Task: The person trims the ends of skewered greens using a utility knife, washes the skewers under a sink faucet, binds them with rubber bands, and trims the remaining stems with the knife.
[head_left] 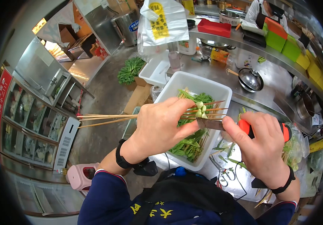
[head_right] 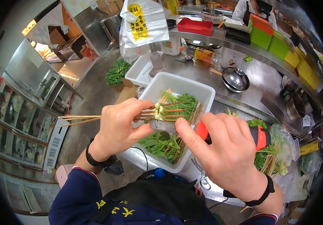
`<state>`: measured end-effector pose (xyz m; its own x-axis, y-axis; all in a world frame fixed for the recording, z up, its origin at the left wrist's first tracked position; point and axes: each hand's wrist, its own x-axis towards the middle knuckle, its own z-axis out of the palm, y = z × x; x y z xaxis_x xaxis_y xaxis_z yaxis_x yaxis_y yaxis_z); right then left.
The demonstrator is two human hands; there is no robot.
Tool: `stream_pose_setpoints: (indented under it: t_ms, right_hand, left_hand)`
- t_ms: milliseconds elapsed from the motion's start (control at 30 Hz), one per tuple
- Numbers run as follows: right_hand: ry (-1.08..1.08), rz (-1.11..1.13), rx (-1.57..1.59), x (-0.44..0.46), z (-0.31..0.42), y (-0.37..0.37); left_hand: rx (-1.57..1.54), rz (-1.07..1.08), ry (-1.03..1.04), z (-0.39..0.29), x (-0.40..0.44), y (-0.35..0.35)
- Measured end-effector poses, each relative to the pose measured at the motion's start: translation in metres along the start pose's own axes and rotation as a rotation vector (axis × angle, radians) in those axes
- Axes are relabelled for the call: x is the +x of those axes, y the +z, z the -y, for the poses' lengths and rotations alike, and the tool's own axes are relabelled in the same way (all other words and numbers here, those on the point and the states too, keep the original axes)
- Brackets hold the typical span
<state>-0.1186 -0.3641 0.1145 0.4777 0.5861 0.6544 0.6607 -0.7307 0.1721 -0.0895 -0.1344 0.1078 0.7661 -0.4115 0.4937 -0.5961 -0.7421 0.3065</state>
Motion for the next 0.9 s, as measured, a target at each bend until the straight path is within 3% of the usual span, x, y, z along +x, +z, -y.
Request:
stream_pose_setpoints:
  t_ms: [433, 700, 767, 900]
  right_hand:
    - [0.061, 0.042, 0.007, 0.003, -0.002, 0.008]
    - [0.005, -0.003, -0.007, 0.013, -0.011, 0.009]
    - [0.121, 0.045, -0.060, 0.012, -0.019, 0.009]
    - [0.175, -0.085, 0.059, 0.014, -0.013, 0.008]
  left_hand:
    - [0.116, -0.041, -0.015, -0.001, -0.001, 0.001]
    - [0.031, -0.065, -0.008, 0.001, 0.000, -0.001]
    - [0.012, -0.067, -0.021, 0.002, 0.000, -0.002]
    - [-0.066, -0.002, -0.015, 0.004, 0.000, -0.002]
